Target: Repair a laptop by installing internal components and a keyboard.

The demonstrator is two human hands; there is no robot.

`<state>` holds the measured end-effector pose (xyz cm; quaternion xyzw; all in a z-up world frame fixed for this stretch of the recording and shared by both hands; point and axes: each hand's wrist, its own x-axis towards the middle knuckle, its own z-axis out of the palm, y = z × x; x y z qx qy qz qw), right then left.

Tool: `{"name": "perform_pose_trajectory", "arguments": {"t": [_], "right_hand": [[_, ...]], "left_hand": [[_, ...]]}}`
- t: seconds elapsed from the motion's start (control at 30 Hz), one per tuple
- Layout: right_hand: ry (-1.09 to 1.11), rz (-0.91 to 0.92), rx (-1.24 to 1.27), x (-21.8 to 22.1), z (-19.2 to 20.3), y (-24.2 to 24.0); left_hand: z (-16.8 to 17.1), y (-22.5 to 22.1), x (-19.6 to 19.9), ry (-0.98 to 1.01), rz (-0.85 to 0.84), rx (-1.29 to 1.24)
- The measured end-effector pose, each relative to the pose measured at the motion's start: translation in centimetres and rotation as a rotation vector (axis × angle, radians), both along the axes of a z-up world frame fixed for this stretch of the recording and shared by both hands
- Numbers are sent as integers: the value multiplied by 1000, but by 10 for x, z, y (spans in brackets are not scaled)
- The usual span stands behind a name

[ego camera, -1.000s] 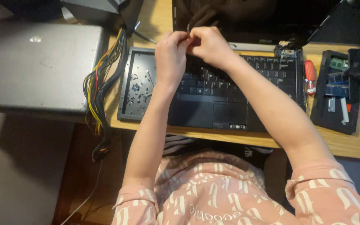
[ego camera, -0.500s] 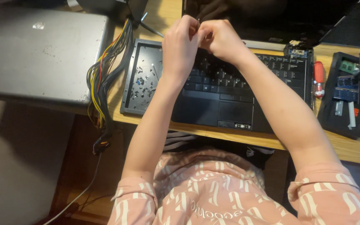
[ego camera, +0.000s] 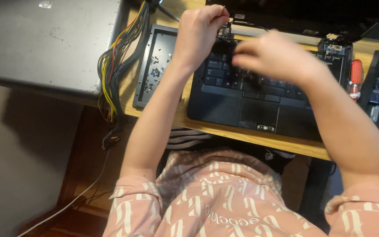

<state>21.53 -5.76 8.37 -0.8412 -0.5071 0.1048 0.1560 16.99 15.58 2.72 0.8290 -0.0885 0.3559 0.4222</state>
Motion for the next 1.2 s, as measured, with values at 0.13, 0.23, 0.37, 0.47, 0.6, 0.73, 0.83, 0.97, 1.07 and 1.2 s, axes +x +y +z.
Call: {"name": "perform_pose_trajectory", "arguments": {"t": [0.13, 0.23, 0.37, 0.47, 0.6, 0.73, 0.83, 0.97, 1.07, 1.2], "right_hand": [[179, 121, -61, -77, 24, -17], [565, 295, -130, -125, 23, -28], [830, 438, -301, -167, -14, -46], [870, 327, -107, -176, -102, -77], [261, -365, -54, -161, -172, -117], [-12, -396, -95, -168, -192, -149], [164, -365, 173, -169, -192, -157], [16, -427, -327, -170, -140, -144], [292, -449, -335, -175, -204, -180], [162, -366, 167, -196, -225, -194]], "left_hand": [[-4, 12, 4, 22, -49, 0], [1, 18, 2, 34, -118, 23], [2, 22, 5, 85, -202, 25], [-8, 28, 11, 98, -261, -52], [22, 27, -9, 84, -325, -292], [32, 10, -49, 67, -263, -347], [37, -6, -67, 45, -366, -539], [44, -21, -79, 85, -495, -848], [43, -27, -82, 82, -498, -893], [42, -32, -79, 56, -534, -904]]}}
